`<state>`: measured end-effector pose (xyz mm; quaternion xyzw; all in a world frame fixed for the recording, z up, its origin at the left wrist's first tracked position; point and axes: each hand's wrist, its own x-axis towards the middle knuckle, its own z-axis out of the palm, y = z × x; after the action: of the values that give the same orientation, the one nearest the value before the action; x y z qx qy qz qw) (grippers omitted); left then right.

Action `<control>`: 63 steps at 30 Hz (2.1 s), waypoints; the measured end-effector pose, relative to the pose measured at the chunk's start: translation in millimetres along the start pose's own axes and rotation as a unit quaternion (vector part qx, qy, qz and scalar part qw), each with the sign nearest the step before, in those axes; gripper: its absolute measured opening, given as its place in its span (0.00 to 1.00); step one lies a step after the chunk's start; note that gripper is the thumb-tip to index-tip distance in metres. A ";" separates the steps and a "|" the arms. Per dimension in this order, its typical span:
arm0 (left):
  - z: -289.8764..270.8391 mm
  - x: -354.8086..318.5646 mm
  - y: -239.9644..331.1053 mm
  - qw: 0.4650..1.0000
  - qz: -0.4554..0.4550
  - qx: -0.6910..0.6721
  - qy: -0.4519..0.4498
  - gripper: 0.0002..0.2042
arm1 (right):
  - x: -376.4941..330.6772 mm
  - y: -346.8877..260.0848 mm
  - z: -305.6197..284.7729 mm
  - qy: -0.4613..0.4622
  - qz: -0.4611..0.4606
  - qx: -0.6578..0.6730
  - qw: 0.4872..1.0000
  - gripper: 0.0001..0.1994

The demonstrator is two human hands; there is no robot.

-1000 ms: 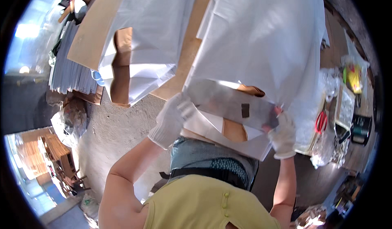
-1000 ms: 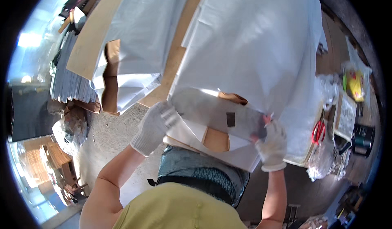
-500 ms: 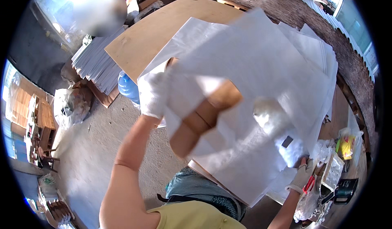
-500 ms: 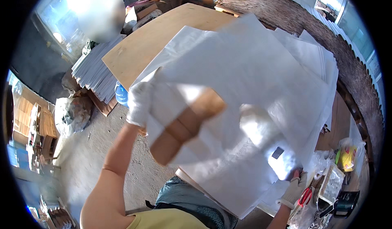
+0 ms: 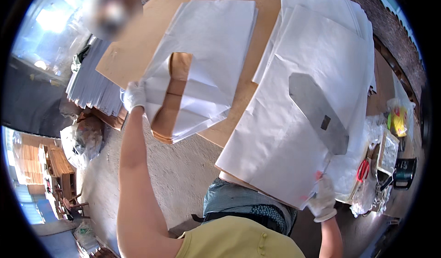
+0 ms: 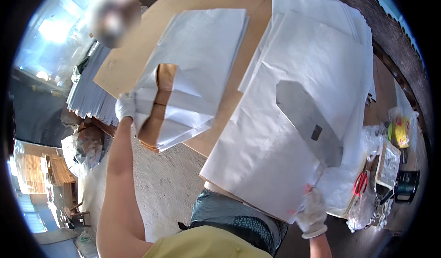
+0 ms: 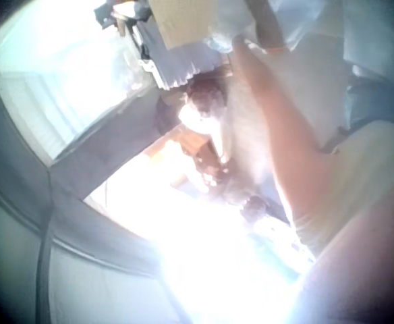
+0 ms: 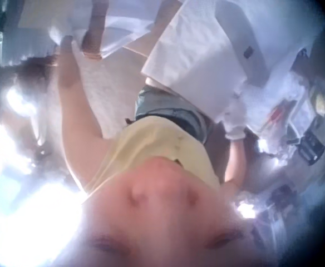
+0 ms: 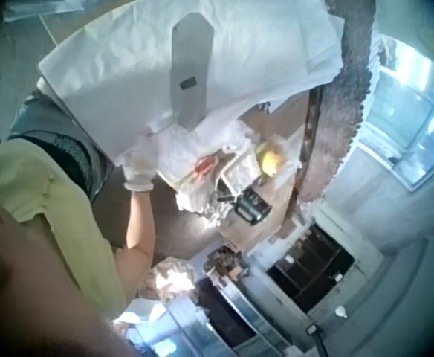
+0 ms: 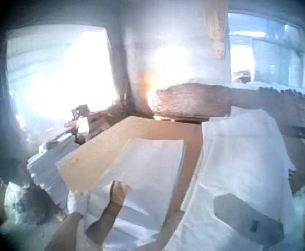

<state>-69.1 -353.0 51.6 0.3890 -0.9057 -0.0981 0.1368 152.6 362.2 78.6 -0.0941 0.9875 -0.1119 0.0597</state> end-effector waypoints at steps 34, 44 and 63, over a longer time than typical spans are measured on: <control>46.3 -300.2 190.4 0.905 0.366 -0.088 -0.198 0.17 | 103.8 49.3 48.1 0.241 0.290 0.171 0.910 0.11; 78.7 -319.1 216.1 0.753 0.636 -0.167 -0.009 0.27 | 118.3 57.3 41.9 0.162 0.321 0.164 0.919 0.18; 68.7 -321.5 233.0 0.784 0.560 -0.214 -0.161 0.31 | 187.4 -72.9 85.0 0.340 0.023 -0.193 0.920 0.17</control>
<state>-37.1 45.1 -2.2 -0.2469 -0.9290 -0.2571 0.0994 -5.7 237.2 -4.8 -0.0369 0.9526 0.0571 -0.2965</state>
